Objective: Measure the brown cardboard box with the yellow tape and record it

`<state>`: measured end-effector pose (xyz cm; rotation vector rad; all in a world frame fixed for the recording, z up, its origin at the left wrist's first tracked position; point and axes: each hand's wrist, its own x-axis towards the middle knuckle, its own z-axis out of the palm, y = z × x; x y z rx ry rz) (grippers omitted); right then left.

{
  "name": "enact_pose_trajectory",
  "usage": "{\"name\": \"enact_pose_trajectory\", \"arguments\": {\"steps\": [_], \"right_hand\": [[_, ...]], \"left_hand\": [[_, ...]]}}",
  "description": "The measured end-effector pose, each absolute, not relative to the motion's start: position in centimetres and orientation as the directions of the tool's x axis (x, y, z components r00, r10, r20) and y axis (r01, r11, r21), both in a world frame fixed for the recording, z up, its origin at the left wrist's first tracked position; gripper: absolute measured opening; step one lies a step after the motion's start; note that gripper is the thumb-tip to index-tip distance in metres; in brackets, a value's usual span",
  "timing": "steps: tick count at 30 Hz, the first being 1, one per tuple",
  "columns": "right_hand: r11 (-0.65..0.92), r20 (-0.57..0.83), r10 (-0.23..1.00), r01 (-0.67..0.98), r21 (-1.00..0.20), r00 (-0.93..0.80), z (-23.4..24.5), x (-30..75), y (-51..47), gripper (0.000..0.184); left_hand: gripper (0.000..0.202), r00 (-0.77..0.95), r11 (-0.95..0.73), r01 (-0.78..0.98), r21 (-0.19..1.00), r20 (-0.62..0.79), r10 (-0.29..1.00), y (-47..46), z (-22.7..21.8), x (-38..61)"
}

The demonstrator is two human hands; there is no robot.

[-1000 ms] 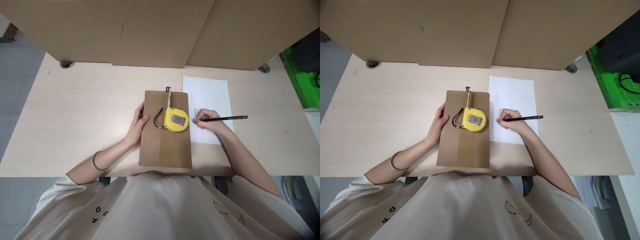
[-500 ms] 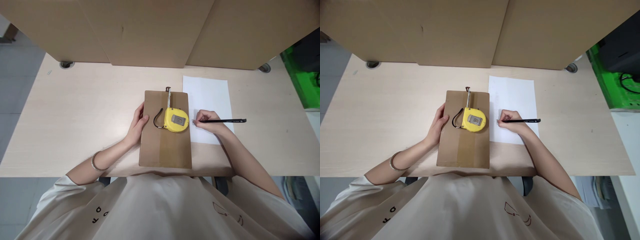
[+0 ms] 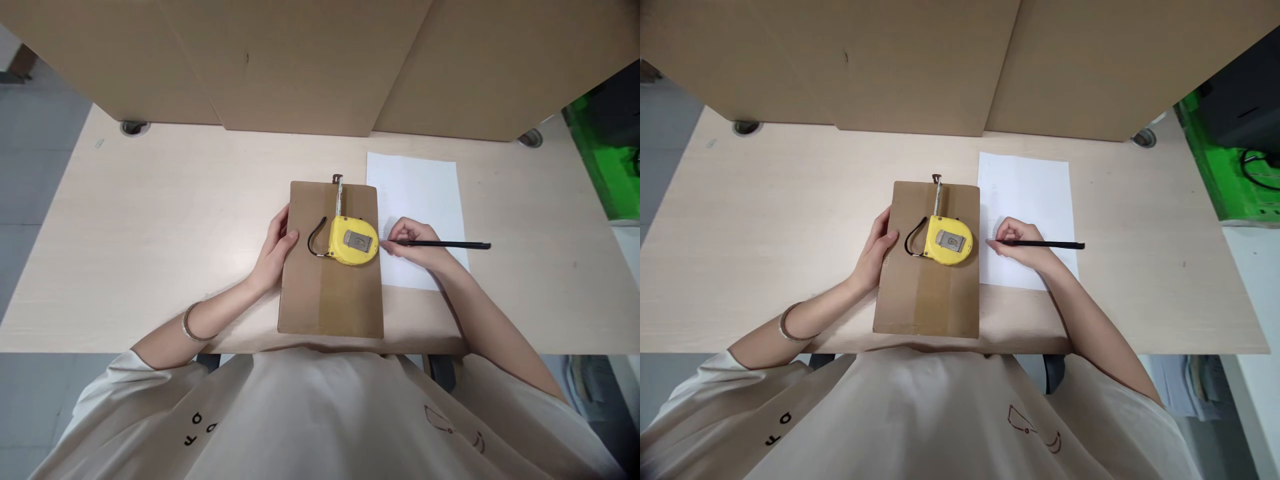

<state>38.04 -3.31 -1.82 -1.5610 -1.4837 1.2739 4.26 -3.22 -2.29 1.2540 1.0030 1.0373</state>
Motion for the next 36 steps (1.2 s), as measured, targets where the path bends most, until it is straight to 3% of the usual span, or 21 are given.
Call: {"name": "enact_pose_trajectory", "arguments": {"steps": [22, 36], "right_hand": [[-0.142, -0.216, 0.970, 0.459, -0.877, -0.113, -1.28, 38.15, -3.07, 0.034], [-0.085, -0.181, 0.970, 0.471, -0.878, -0.163, -1.45, 38.00, -3.41, 0.047]], "left_hand": [[0.065, 0.225, 0.045, -0.050, 0.998, -0.033, 0.974, -3.37, -1.98, 4.41], [0.062, 0.246, 0.038, -0.052, 0.998, -0.025, 0.969, -3.37, -2.06, 4.32]]}}
